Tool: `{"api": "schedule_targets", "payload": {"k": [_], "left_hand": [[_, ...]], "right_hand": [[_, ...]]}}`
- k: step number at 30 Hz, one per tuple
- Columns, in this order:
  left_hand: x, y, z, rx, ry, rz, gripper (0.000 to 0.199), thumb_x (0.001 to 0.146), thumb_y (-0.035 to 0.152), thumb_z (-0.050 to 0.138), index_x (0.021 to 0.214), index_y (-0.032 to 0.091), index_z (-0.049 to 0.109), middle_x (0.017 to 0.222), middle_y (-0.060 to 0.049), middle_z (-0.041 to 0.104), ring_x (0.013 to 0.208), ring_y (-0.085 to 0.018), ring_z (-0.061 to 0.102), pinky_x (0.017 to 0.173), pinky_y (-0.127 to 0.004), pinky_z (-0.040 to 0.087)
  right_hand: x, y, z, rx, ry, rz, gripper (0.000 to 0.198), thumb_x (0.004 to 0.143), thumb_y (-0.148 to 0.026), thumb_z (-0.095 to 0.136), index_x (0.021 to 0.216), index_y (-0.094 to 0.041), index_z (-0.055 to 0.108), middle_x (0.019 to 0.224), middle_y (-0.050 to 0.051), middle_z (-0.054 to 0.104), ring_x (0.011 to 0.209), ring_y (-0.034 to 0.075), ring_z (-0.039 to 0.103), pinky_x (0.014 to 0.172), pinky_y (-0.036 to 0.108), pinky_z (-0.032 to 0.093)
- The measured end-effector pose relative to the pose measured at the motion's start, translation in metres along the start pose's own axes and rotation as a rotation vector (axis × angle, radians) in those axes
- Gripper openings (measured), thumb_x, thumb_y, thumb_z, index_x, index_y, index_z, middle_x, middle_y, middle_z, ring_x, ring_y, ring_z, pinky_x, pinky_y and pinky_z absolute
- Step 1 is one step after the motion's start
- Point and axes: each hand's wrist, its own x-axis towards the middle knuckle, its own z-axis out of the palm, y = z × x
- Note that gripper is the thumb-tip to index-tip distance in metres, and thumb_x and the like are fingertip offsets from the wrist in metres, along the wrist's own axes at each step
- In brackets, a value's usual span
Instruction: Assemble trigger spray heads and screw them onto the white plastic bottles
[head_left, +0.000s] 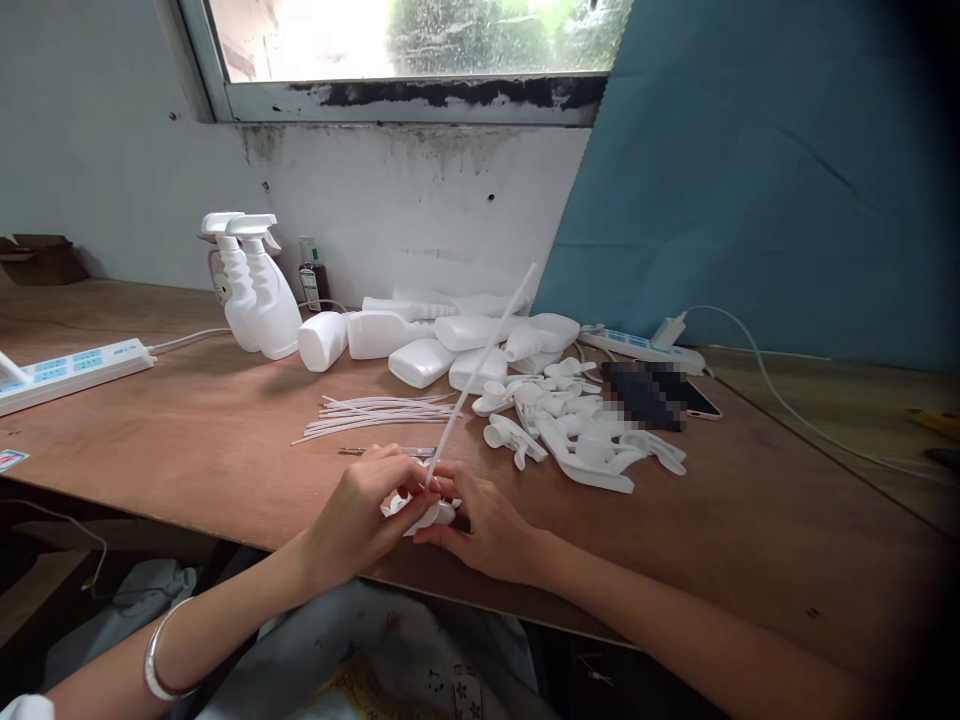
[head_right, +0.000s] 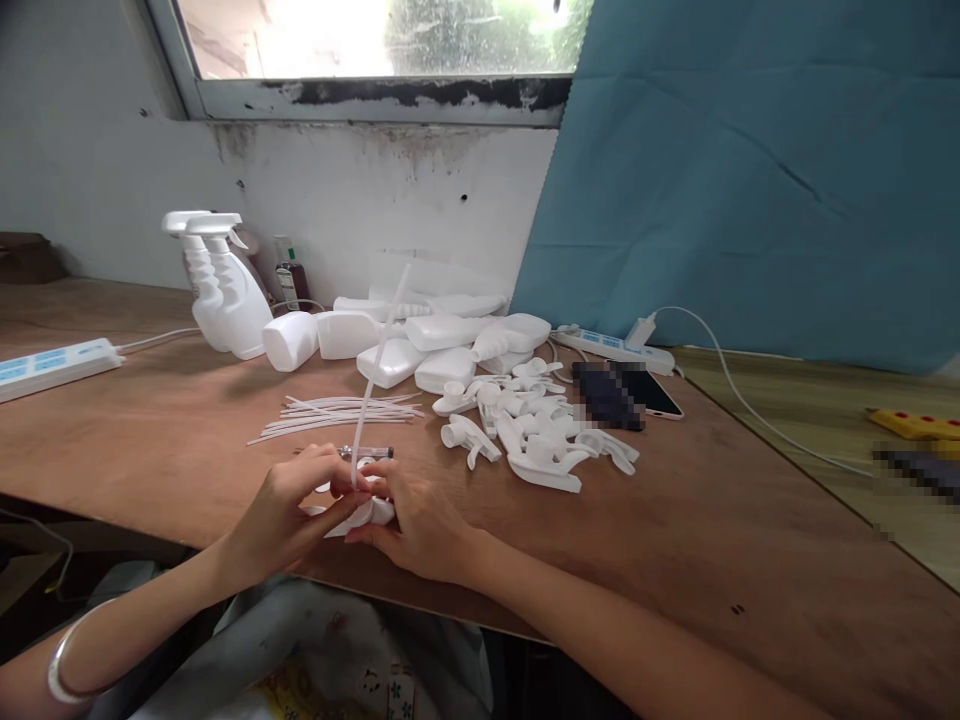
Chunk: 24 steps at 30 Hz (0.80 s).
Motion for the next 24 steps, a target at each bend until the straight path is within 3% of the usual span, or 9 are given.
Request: {"api": "schedule_targets", "payload": {"k": [7,11,17,24], "left_hand": [[-0.002,-0.006,0.003,-0.042,-0.037,-0.057,0.010,0.083,0.021,0.053,0.075,0.016,0.054,0.065,0.000,0.056,0.061,-0.012,0.050,0.062,-0.026,0.039],[-0.008,-0.011,0.007,-0.132,-0.060,-0.108,0.010,0.085,0.025,0.051,0.086,0.016,0.054,0.079,-0.004,0.056,0.072,-0.014,0.051,0.066,-0.026,0.042],[-0.012,-0.018,0.009,-0.144,-0.041,-0.098,0.039,0.072,0.037,0.066,0.100,0.017,0.048,0.091,-0.006,0.053,0.081,-0.017,0.051,0.069,-0.027,0.044],[-0.015,-0.028,0.008,-0.087,-0.145,-0.165,0.043,0.071,0.041,0.066,0.101,0.018,0.046,0.090,-0.005,0.058,0.082,-0.018,0.055,0.071,-0.030,0.045]], "right_hand": [[0.001,-0.001,0.000,0.027,-0.001,0.033,0.045,0.077,-0.032,0.064,0.110,-0.022,0.035,0.101,0.005,0.066,0.092,0.019,0.063,0.079,0.032,0.046],[0.000,0.001,-0.001,0.010,-0.016,0.064,0.041,0.081,-0.030,0.059,0.112,-0.021,0.034,0.099,0.005,0.065,0.089,0.019,0.062,0.076,0.032,0.046],[-0.001,0.000,-0.003,-0.050,-0.037,0.077,0.041,0.080,-0.025,0.057,0.111,-0.020,0.032,0.091,0.004,0.065,0.072,0.016,0.060,0.066,0.029,0.044],[0.001,-0.002,-0.004,-0.041,-0.033,0.082,0.041,0.079,-0.024,0.058,0.111,-0.019,0.034,0.096,0.007,0.064,0.077,0.017,0.061,0.069,0.030,0.045]]}}
